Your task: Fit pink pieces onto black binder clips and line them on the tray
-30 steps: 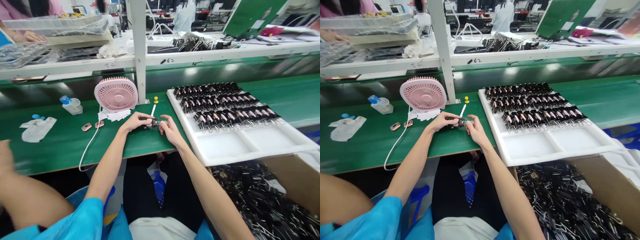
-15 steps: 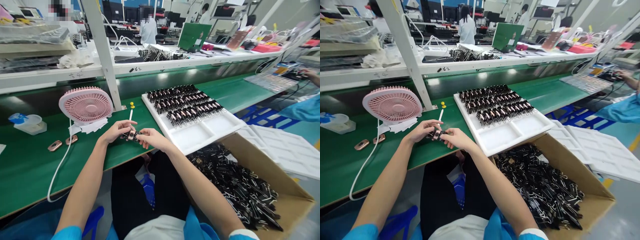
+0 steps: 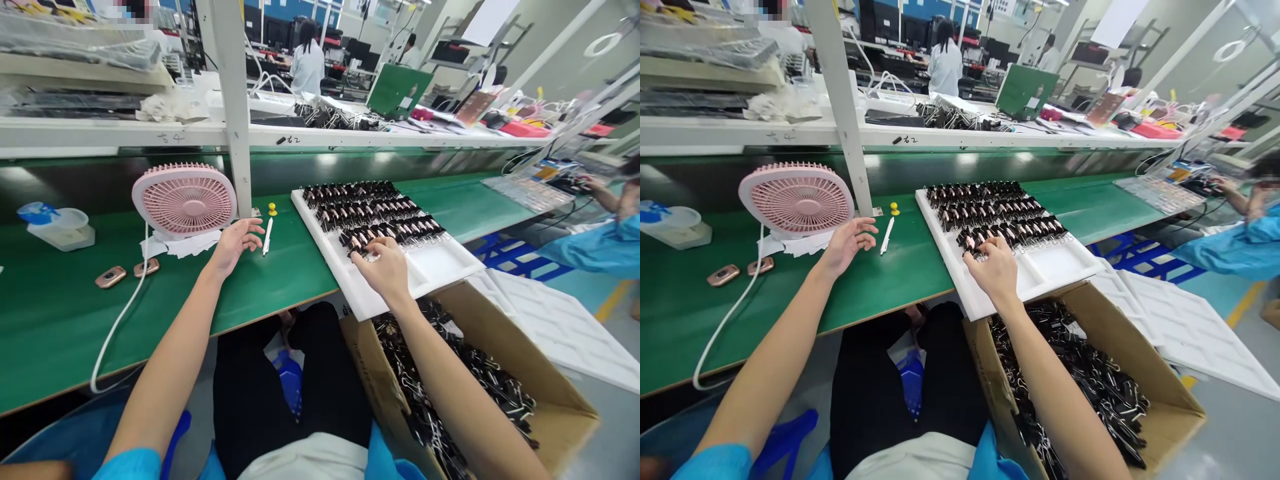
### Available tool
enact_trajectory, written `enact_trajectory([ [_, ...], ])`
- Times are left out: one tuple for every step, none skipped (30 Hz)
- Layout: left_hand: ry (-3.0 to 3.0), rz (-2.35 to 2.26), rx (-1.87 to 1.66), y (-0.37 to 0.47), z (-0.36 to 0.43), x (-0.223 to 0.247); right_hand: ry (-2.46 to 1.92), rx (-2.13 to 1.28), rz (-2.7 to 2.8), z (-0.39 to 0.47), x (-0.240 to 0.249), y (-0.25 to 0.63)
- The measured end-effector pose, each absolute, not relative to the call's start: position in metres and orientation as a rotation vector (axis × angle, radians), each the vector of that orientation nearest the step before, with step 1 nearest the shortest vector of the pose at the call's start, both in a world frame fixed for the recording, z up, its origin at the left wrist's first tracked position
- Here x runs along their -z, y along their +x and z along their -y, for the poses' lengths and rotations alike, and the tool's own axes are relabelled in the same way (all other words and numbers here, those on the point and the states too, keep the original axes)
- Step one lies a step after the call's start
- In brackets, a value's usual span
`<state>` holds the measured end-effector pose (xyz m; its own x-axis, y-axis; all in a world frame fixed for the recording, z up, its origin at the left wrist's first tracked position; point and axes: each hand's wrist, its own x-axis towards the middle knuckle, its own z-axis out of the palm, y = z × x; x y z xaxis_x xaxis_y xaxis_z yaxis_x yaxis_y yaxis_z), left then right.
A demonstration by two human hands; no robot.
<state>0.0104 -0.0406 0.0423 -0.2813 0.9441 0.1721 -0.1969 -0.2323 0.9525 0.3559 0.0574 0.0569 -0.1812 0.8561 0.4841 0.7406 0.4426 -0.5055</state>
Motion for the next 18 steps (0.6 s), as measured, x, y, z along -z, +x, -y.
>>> enact_trajectory([
  [1.041, -1.111, -1.658, 0.010, 0.041, -0.042, -1.355, -0.174, 1.984, -0.060, -0.053, 0.354],
  [1.037, -1.105, -1.658, 0.010, 0.041, -0.042, -1.366, -0.150, 2.001, -0.061, -0.050, 0.352],
  [1.034, -1.097, -1.658, 0.009, 0.041, -0.042, -1.373, -0.128, 2.016, -0.062, -0.047, 0.350],
  [1.029, -1.089, -1.660, 0.008, 0.040, -0.041, -1.376, -0.109, 2.033, -0.063, -0.044, 0.348],
  [1.026, -1.082, -1.664, 0.007, 0.040, -0.040, -1.374, -0.093, 2.053, -0.065, -0.042, 0.347],
  [1.023, -1.078, -1.670, 0.006, 0.039, -0.039, -1.365, -0.079, 2.073, -0.067, -0.039, 0.346],
  [1.020, -1.079, -1.675, 0.005, 0.038, -0.038, -1.352, -0.066, 2.091, -0.069, -0.037, 0.346],
  [1.015, -1.089, -1.676, 0.005, 0.037, -0.037, -1.335, -0.054, 2.111, -0.071, -0.034, 0.346],
  [1.007, -1.105, -1.675, 0.005, 0.036, -0.035, -1.313, -0.041, 2.132, -0.074, -0.032, 0.346],
  [0.998, -1.128, -1.670, 0.005, 0.036, -0.033, -1.289, -0.027, 2.153, -0.075, -0.029, 0.346],
  [0.989, -1.156, -1.663, 0.006, 0.035, -0.032, -1.264, -0.012, 2.173, -0.076, -0.027, 0.346],
  [0.982, -1.187, -1.668, 0.007, 0.034, -0.030, -1.238, 0.002, 2.192, -0.076, -0.025, 0.345],
  [0.987, -1.221, -1.676, 0.007, 0.033, -0.028, -1.215, 0.016, 2.203, -0.075, -0.024, 0.345],
  [1.001, -1.268, -1.709, 0.007, 0.032, -0.026, -1.196, 0.029, 2.197, -0.072, -0.024, 0.345],
  [1.020, -1.332, -1.765, 0.007, 0.032, -0.025, -1.186, 0.037, 2.173, -0.068, -0.026, 0.347],
  [1.041, -1.414, -1.831, 0.007, 0.032, -0.024, -1.188, 0.036, 2.131, -0.063, -0.028, 0.351],
  [1.061, -1.514, -1.908, 0.007, 0.034, -0.025, -1.203, 0.021, 2.074, -0.056, -0.030, 0.358],
  [1.069, -1.627, -1.988, 0.006, 0.038, -0.028, -1.233, -0.001, 2.020, -0.050, -0.032, 0.366],
])
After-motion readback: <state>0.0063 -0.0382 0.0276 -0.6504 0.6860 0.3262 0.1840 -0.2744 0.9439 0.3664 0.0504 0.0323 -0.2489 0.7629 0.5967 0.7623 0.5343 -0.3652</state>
